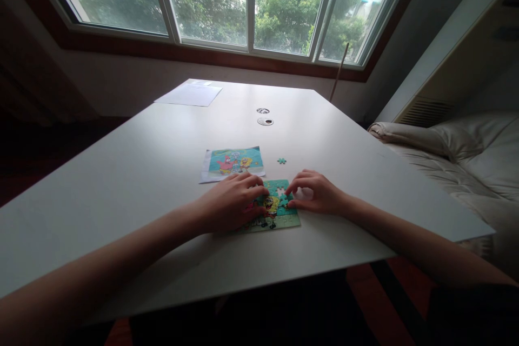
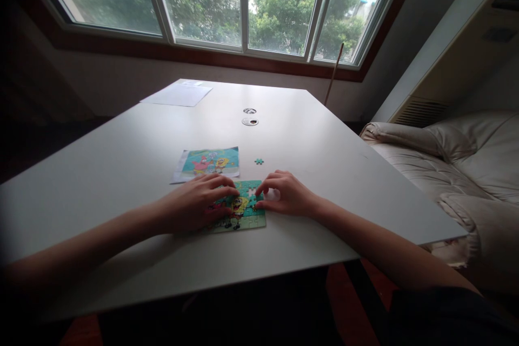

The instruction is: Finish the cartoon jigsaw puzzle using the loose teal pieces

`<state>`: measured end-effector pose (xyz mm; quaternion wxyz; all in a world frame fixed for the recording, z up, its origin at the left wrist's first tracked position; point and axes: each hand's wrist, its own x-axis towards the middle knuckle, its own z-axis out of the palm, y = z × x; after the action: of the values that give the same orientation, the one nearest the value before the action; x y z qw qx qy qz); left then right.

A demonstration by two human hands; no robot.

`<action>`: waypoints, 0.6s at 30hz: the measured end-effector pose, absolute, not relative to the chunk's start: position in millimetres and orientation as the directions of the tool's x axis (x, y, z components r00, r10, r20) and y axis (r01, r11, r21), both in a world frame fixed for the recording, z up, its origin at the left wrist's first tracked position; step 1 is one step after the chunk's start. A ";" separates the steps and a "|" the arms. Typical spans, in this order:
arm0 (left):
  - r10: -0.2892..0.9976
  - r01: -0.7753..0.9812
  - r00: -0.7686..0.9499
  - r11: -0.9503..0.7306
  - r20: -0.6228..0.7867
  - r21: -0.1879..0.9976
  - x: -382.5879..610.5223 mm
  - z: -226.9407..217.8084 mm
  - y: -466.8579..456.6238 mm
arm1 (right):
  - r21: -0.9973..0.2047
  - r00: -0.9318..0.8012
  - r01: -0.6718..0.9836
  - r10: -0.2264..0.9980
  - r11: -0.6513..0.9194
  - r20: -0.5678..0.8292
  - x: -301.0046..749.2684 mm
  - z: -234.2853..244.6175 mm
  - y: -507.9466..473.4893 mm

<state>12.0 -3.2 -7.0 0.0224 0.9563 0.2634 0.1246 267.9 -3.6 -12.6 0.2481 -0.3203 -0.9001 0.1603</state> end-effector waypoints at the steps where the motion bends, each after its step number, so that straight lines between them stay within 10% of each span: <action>1: 0.509 0.498 0.830 -0.860 0.228 0.110 11.8 -7.2 -3.1 | -0.452 -0.671 0.496 0.657 0.742 0.342 267.7 -12.5 -3.7; 18: 0.515 0.498 0.830 -0.857 0.214 0.133 12.1 -5.5 -3.3 | -0.428 -0.672 0.516 0.661 0.742 0.335 269.3 -13.6 -4.2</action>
<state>12.1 -3.3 -5.5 0.0358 0.9559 0.2649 0.1219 269.3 -4.2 -13.6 0.2400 -0.3262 -0.9019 0.1506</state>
